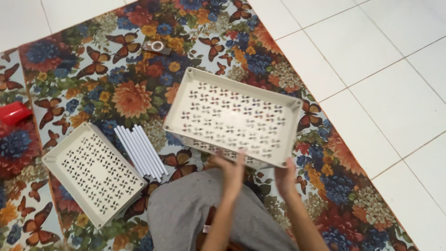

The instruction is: The person assembles white plastic trays by inserting cylindrical legs into corner sockets. They handle multiple trays and legs, stacking completed trays and continuing to insert legs into remaining trays.

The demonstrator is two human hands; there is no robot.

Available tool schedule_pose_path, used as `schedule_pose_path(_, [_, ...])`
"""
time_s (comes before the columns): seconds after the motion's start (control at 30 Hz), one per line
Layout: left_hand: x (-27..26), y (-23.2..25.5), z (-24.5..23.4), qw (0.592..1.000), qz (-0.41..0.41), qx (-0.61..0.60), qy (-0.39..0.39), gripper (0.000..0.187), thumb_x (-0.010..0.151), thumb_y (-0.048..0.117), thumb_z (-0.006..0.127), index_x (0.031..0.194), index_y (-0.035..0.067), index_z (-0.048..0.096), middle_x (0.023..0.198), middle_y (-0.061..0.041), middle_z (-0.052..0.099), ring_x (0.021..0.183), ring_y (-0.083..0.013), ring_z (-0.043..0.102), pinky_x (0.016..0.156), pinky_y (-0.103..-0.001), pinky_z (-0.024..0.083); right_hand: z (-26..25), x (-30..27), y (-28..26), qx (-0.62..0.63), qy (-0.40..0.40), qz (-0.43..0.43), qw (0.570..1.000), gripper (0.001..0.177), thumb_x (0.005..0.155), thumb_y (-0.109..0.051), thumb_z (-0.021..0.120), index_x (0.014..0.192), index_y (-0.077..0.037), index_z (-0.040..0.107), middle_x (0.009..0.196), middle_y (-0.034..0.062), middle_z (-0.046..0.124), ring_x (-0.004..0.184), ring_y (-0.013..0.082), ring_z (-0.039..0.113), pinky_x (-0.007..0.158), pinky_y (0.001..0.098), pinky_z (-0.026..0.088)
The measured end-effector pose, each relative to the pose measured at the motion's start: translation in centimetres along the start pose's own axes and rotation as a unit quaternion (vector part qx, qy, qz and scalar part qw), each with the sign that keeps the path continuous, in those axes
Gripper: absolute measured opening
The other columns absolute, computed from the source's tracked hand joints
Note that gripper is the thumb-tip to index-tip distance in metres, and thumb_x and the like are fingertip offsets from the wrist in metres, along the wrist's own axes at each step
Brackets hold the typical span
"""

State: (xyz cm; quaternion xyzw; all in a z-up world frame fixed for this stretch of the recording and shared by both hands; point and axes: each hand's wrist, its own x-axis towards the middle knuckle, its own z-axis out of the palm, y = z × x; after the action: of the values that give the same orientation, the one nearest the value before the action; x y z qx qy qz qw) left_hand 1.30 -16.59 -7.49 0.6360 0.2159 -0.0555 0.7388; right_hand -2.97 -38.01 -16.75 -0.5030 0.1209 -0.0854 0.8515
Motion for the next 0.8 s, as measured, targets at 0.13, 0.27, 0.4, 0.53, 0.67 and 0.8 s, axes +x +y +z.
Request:
schedule_pose_path(0.13, [-3.5, -1.6, 4.1, 0.990, -0.047, -0.029, -0.128, 0.072, 0.102, 0.041, 0.074, 0.159, 0.004, 0.050, 0.154, -0.022, 0.065, 0.139, -0.0283, 0.065, 0.112, -0.040, 0.056, 2.4, -0.1, 3.6, -0.013, -0.031, 0.031, 0.999, 0.092, 0.101, -0.070, 0.064, 0.163, -0.004, 0.051, 0.160, 0.0095, 0.063, 0.149, 0.0266, 0.057, 0.126, 0.0482, 0.040])
schedule_pose_path(0.27, [-2.3, -5.2, 4.2, 0.981, 0.103, -0.085, -0.141, 0.054, 0.106, 0.032, 0.071, 0.146, -0.004, 0.065, 0.138, -0.017, 0.077, 0.127, -0.0257, 0.072, 0.108, -0.040, 0.056, 1.7, 0.4, 4.9, 0.048, -0.025, 0.069, 0.996, 0.099, 0.093, -0.072, 0.069, 0.161, -0.003, 0.052, 0.153, 0.0134, 0.065, 0.142, 0.0320, 0.063, 0.122, 0.0523, 0.047])
schedule_pose_path(0.4, [-1.0, -9.3, 5.0, 0.966, 0.097, -0.153, -0.184, 0.052, 0.108, 0.031, 0.069, 0.144, -0.005, 0.065, 0.135, -0.015, 0.076, 0.123, -0.0238, 0.070, 0.107, -0.041, 0.056, 0.9, 0.6, 5.0, 0.069, -0.041, 0.077, 0.994, 0.101, 0.093, -0.073, 0.070, 0.161, 0.000, 0.053, 0.151, 0.0151, 0.066, 0.140, 0.0331, 0.063, 0.122, 0.0513, 0.047])
schedule_pose_path(0.53, [-0.6, -11.2, 5.2, 0.966, 0.125, -0.136, -0.182, 0.056, 0.107, 0.032, 0.070, 0.147, -0.007, 0.064, 0.140, -0.018, 0.075, 0.129, -0.0272, 0.070, 0.111, -0.042, 0.056, 1.9, 0.3, 4.7, 0.108, -0.043, 0.061, 0.991, 0.099, 0.094, -0.070, 0.069, 0.161, 0.001, 0.051, 0.152, 0.0169, 0.065, 0.139, 0.0347, 0.064, 0.123, 0.0505, 0.047])
schedule_pose_path(0.67, [-0.6, -10.6, 5.0, 0.959, 0.113, -0.170, -0.195, 0.066, 0.105, 0.030, 0.069, 0.159, -0.003, 0.048, 0.154, -0.016, 0.064, 0.141, -0.0263, 0.064, 0.119, -0.041, 0.051, 2.8, 0.7, 4.0, 0.064, -0.043, 0.059, 0.995, 0.099, 0.093, -0.068, 0.068, 0.161, 0.001, 0.050, 0.152, 0.0170, 0.065, 0.138, 0.0337, 0.064, 0.121, 0.0498, 0.048])
schedule_pose_path(0.8, [-1.0, -9.6, 4.3, 0.958, 0.114, -0.162, -0.207, 0.066, 0.109, 0.024, 0.068, 0.163, -0.007, 0.045, 0.158, -0.018, 0.061, 0.146, -0.0266, 0.059, 0.123, -0.041, 0.048, 2.1, 0.0, 3.0, -0.049, -0.055, 0.019, 0.997, 0.099, 0.096, -0.067, 0.069, 0.163, 0.003, 0.049, 0.154, 0.0162, 0.064, 0.141, 0.0307, 0.062, 0.121, 0.0473, 0.047])
